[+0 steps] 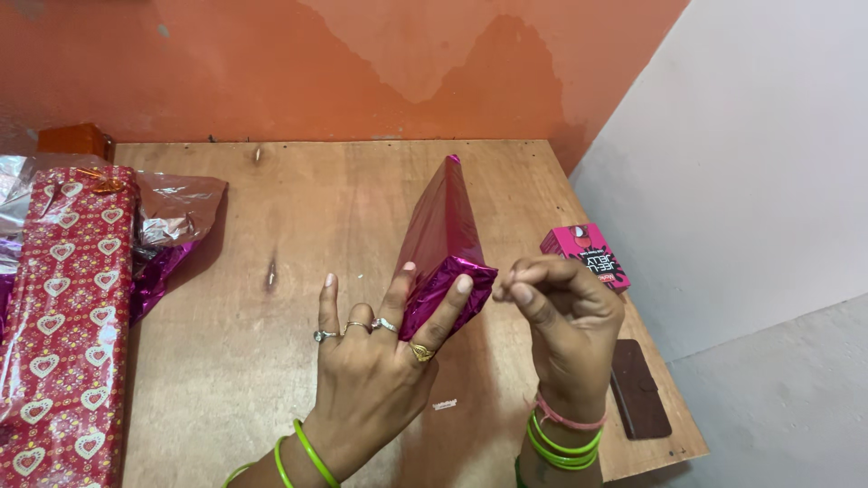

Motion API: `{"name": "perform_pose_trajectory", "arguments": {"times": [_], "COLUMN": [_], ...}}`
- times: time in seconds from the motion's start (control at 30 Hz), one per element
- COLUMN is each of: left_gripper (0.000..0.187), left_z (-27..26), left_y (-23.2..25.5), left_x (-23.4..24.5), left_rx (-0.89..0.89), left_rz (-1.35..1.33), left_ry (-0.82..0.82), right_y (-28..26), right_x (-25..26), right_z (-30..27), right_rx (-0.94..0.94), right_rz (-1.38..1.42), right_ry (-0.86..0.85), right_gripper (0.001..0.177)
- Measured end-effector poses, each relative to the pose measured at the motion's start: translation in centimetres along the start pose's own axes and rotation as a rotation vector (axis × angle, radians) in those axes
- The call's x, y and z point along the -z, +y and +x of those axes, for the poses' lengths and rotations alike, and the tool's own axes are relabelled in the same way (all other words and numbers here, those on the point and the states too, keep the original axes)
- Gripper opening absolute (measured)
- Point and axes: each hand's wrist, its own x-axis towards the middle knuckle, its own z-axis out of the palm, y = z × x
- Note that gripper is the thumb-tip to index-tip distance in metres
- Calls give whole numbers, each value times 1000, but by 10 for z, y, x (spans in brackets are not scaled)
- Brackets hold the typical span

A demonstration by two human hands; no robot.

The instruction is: The person wraps a long rectangular object with shiny pink wrapping paper, folding and taping the edges to secure it. They then unwrap a different long box with red heart-patterned paper, removing the paper and inner tissue to reveal the box.

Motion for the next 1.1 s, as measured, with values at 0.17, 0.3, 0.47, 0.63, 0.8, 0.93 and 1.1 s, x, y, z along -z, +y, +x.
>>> {"name": "perform_pose_trajectory", "arguments": {"times": [0.17, 0.3, 0.47, 0.63, 0.8, 0.93, 1.1], "left_gripper": [84, 84, 84, 82, 80, 92, 82], "left_z": [0, -1, -2, -2, -1, 0, 3], "left_y": [1, 1, 2, 2, 1, -1, -2], "left_x": [-2, -4, -6, -8, -8, -6, -8], "left_rx": [3, -5, -8, -41, -61, -112, -111], "left_rz": [-29, -28, -18, 1, 49, -12, 0], "left_ry": [-11, -9, -1, 6, -19, 11, -3], "right_y": [-11, -13, -10, -9, -5, -1, 6], "right_x": [3, 1, -1, 0, 1, 5, 8], "right_z": [-9, -7, -3, -2, 2, 3, 0], "right_rx": [-28, 3, -67, -85, -96, -114, -83], "right_rz": [-209, -328, -273, -257, -228, -192, -172], "right_ry": [-83, -116, -100, -147, -170, -183, -154], "right_gripper": [12, 12, 20, 22, 18, 18, 18]}}
